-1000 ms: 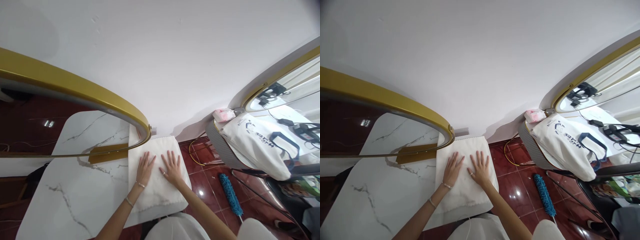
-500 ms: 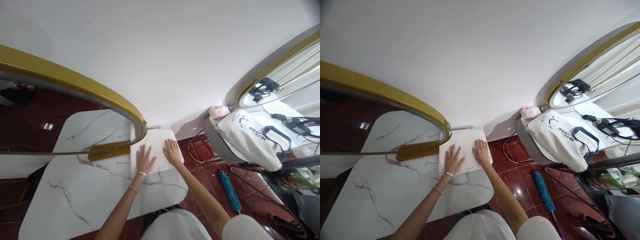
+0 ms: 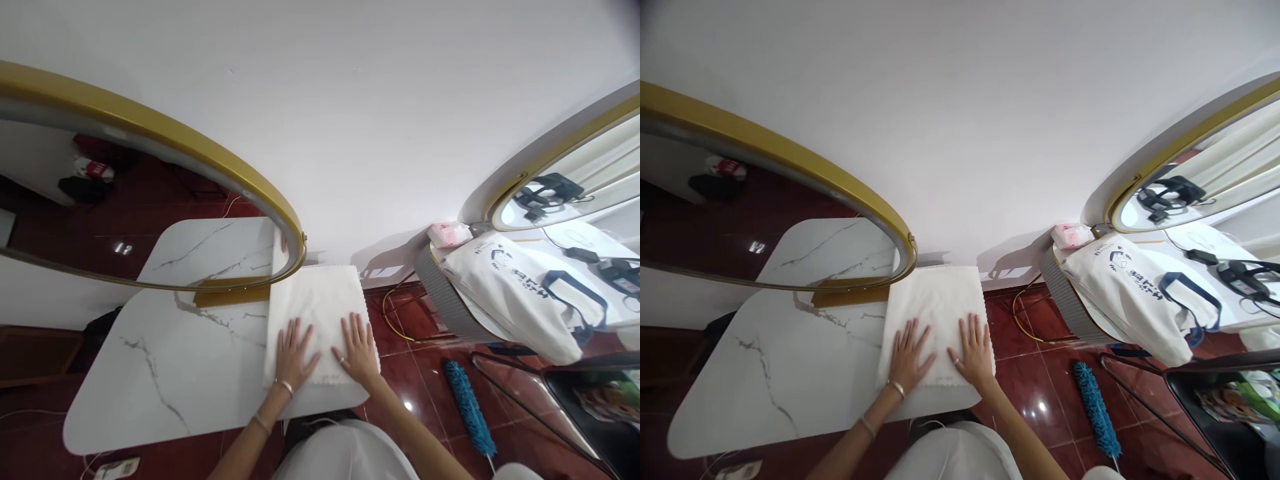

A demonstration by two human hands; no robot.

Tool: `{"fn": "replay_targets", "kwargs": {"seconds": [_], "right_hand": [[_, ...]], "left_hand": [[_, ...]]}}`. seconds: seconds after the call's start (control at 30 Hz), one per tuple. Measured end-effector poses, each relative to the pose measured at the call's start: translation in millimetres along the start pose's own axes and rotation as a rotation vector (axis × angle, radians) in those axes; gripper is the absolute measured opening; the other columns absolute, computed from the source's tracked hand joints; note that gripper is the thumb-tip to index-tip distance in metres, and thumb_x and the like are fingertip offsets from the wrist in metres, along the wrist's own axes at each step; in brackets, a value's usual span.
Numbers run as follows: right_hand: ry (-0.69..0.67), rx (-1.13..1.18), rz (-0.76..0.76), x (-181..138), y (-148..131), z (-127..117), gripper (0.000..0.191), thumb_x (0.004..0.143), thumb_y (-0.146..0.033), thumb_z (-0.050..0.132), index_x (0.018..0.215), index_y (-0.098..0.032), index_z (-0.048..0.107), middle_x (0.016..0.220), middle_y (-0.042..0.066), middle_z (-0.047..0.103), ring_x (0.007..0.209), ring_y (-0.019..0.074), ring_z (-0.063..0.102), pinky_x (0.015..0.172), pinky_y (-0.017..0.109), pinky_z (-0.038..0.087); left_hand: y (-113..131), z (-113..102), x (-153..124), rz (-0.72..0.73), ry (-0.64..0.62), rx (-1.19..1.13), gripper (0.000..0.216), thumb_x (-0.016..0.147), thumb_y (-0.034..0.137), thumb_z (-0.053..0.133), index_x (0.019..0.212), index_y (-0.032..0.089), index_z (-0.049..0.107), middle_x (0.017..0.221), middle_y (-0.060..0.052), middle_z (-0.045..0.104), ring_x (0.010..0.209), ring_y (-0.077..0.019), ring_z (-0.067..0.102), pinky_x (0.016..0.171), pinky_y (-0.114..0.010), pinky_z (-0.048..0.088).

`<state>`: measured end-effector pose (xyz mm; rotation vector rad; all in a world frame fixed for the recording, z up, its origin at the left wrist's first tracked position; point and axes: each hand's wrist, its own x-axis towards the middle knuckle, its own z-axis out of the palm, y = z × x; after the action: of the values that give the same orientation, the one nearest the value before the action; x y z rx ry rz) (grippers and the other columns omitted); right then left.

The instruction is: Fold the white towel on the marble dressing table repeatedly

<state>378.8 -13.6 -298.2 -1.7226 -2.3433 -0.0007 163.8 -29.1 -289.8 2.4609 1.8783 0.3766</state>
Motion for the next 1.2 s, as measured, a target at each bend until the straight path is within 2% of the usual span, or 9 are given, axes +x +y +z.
{"fn": "replay_targets", "kwargs": {"seconds": [0.13,0.23,0.33,0.6,0.67,0.77,0.93,1.07,1.2], "right_hand": [[-0.035,-0.018,0.033,65.3,6.3,9.8,0.073,0.093,-0.054,0.039,0.15,-0.011,0.024,0.156,0.019,0.018,0.146,0.0337,0.008,0.114,0.055,0.012],[-0.064,-0.011,0.033,86.6,7.8,10.0,0.069,0.093,-0.054,0.041,0.15,-0.021,0.025,0.158,0.016,0.015,0.145,0.0354,0.008,0.112,0.057,0.012],[-0.049,0.011,-0.027,69.4,3.9,4.6,0.063,0.092,-0.054,0.043,0.149,-0.033,0.026,0.159,0.012,0.01,0.145,0.038,0.008,0.111,0.06,0.013],[0.034,0.079,-0.14,-26.5,-26.4,-3.0,0.071,0.088,-0.054,0.049,0.15,-0.034,0.021,0.159,0.011,0.014,0.144,0.0399,0.012,0.109,0.061,0.02],[0.045,0.085,-0.136,-34.5,-30.4,-0.4,0.071,0.087,-0.054,0.05,0.15,-0.035,0.023,0.158,0.01,0.019,0.144,0.0397,0.014,0.109,0.061,0.02],[0.065,0.116,-0.094,-33.0,-30.9,3.3,0.065,0.089,-0.056,0.046,0.148,-0.036,0.029,0.153,0.01,0.031,0.141,0.0369,0.025,0.108,0.059,0.023],[0.164,0.282,0.137,8.4,-23.8,5.7,0.055,0.094,-0.053,0.035,0.141,-0.025,0.044,0.127,0.014,0.055,0.119,0.0302,0.048,0.097,0.048,0.04],[0.21,0.303,0.081,68.2,-25.9,15.4,0.061,0.094,-0.056,0.034,0.142,-0.019,0.041,0.145,0.015,0.039,0.135,0.0313,0.032,0.104,0.048,0.035],[0.102,0.206,0.023,107.8,-46.3,36.2,0.065,0.094,-0.058,0.032,0.145,-0.018,0.038,0.154,0.015,0.025,0.143,0.0325,0.017,0.111,0.051,0.023]], "left_hand": [[-25.9,-1.1,62.3,-0.035,-0.027,-0.025,0.062,0.087,0.048,0.053,0.144,0.028,0.039,0.155,-0.01,0.027,0.144,-0.0307,0.023,0.114,-0.054,0.021],[-33.1,-1.8,82.1,-0.059,-0.041,-0.036,0.062,0.086,0.049,0.054,0.143,0.027,0.04,0.155,-0.01,0.028,0.143,-0.0303,0.024,0.114,-0.054,0.021],[-27.0,-2.8,64.3,-0.059,-0.026,-0.028,0.062,0.086,0.048,0.053,0.143,0.026,0.039,0.155,-0.011,0.027,0.144,-0.0301,0.023,0.114,-0.054,0.021],[-2.3,-11.9,-51.7,-0.083,0.016,0.014,0.064,0.084,0.05,0.053,0.144,0.03,0.038,0.153,-0.009,0.033,0.141,-0.0307,0.029,0.113,-0.052,0.026],[-6.3,-16.1,-48.0,-0.141,0.025,-0.038,0.058,0.084,0.047,0.054,0.138,0.029,0.047,0.146,-0.009,0.044,0.134,-0.0293,0.039,0.109,-0.049,0.034],[-21.1,-21.2,-8.0,-0.251,0.099,-0.12,0.041,0.088,0.037,0.048,0.126,0.024,0.058,0.128,-0.01,0.056,0.121,-0.0247,0.051,0.101,-0.041,0.045],[-44.2,-11.4,59.9,-0.281,0.176,-0.087,0.048,0.091,0.035,0.045,0.138,0.023,0.045,0.153,-0.01,0.032,0.141,-0.0288,0.027,0.112,-0.047,0.031],[-50.2,5.5,60.5,-0.304,0.173,-0.023,0.06,0.089,0.043,0.048,0.145,0.025,0.035,0.158,-0.009,0.019,0.146,-0.0313,0.014,0.115,-0.053,0.022],[-63.7,6.9,43.6,-0.321,0.162,0.002,0.063,0.089,0.044,0.048,0.147,0.027,0.031,0.159,-0.008,0.018,0.146,-0.0299,0.013,0.115,-0.052,0.022]]}}
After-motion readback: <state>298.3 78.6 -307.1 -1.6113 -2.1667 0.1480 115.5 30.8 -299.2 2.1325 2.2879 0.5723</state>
